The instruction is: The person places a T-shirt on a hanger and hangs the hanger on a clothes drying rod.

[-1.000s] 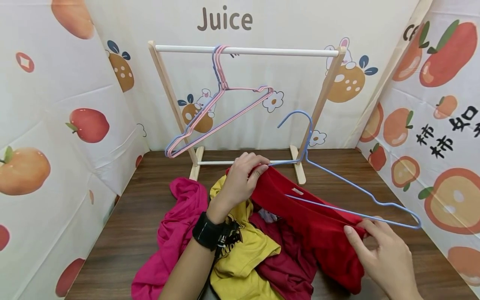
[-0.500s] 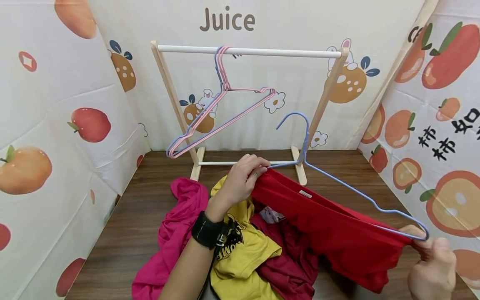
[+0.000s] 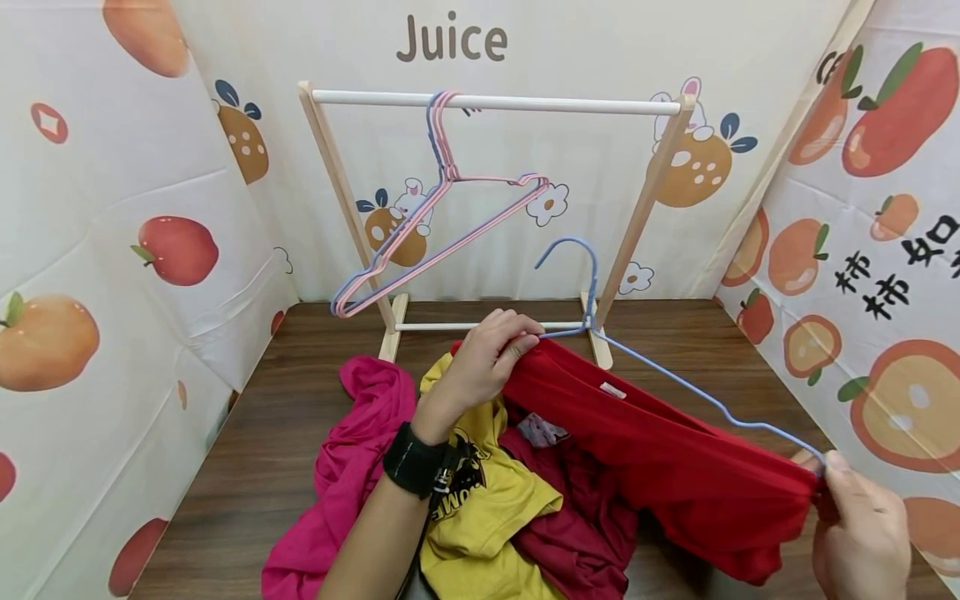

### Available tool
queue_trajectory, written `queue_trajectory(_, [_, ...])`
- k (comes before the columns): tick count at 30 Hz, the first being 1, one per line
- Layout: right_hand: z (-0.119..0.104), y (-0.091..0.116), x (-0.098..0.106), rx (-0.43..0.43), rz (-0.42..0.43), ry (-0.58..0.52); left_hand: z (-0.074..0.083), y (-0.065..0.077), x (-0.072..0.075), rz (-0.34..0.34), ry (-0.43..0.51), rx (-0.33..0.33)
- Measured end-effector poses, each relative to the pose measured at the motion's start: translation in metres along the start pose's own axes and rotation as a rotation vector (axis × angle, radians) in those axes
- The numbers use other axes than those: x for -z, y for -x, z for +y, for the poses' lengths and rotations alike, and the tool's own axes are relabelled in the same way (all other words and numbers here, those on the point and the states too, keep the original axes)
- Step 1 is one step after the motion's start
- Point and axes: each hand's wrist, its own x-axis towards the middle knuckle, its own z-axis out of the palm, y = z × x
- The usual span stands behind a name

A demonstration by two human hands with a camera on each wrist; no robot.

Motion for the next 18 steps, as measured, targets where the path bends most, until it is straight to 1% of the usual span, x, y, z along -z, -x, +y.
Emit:
queue_trajectory(2, [-0.001, 0.001, -0.002, 0.012, -0.013, -0.01, 0.001, 0.0, 0.0, -0.002, 0.0, 0.001])
queue_trajectory(4, [-0.004, 0.0, -0.006, 0.002, 0.024, 0.065, 0.003, 0.0, 0.0, 0.0, 0.002, -0.003])
queue_trajectory(6, [-0.009, 0.0, -0.012, -0.043, 0.074, 0.218, 0.004, -0.001, 0.0, -0.004, 0.003, -0.011])
queue_trajectory(9, [-0.017, 0.0, -0.02, -0.115, 0.095, 0.495, 0.005, -0.001, 0.0, -0.016, 0.003, -0.02])
queue_trajectory(11, [-0.02, 0.0, -0.024, -0.145, 0.095, 0.612, 0.005, -0.001, 0.0, -0.027, -0.001, -0.022])
queue_trajectory(13, [-0.021, 0.0, -0.025, -0.155, 0.104, 0.696, 0.006, 0.0, 0.0, -0.034, -0.002, -0.02])
queue_trajectory(15, [-0.021, 0.0, -0.025, -0.136, 0.097, 0.759, 0.006, 0.001, 0.0, -0.034, 0.002, -0.02])
queue_trajectory(18, [-0.019, 0.0, -0.023, -0.034, 0.039, 0.878, 0.008, 0.001, -0.001, -0.033, 0.016, -0.034])
